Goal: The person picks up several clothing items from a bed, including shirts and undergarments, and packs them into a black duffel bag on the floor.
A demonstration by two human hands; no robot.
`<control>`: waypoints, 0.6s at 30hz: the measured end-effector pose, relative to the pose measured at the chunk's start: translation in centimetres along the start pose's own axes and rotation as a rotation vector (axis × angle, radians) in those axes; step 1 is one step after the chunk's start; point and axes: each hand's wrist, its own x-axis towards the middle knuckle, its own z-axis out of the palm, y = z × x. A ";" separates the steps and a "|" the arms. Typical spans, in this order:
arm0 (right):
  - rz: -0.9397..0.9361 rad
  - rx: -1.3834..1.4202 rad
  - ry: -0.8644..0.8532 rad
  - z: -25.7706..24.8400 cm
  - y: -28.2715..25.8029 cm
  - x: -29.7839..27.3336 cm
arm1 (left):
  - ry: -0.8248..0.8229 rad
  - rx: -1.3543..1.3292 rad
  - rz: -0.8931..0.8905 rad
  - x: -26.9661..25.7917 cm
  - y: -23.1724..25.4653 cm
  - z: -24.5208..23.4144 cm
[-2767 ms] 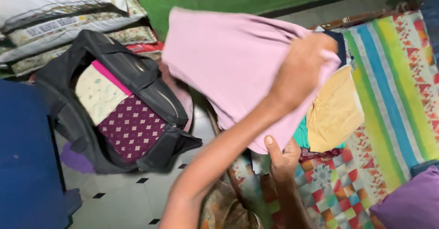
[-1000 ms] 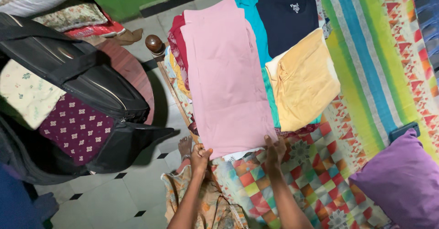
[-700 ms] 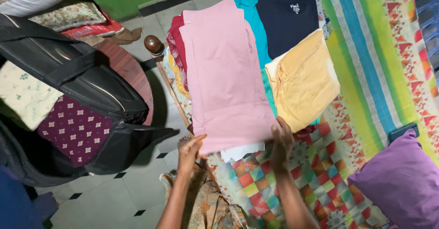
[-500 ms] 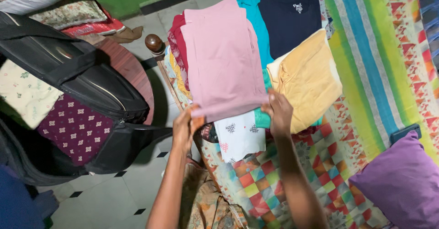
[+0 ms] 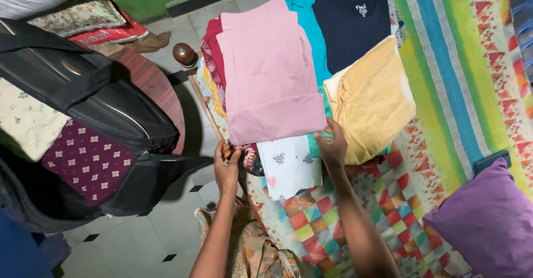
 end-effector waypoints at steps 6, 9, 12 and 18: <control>0.004 -0.246 -0.098 1.3 -2.0 1.5 | -0.102 -0.300 -0.113 3.5 -1.4 3.1; -0.255 -0.121 -0.092 0.2 -3.7 1.3 | -0.021 -0.089 0.200 2.6 1.8 1.5; -0.522 -0.104 -0.100 -2.4 -6.1 1.0 | 0.037 0.043 0.628 -0.6 5.5 -0.7; -0.110 0.413 -0.314 -3.6 -8.5 1.1 | -0.100 -0.080 0.404 -2.5 10.1 -1.3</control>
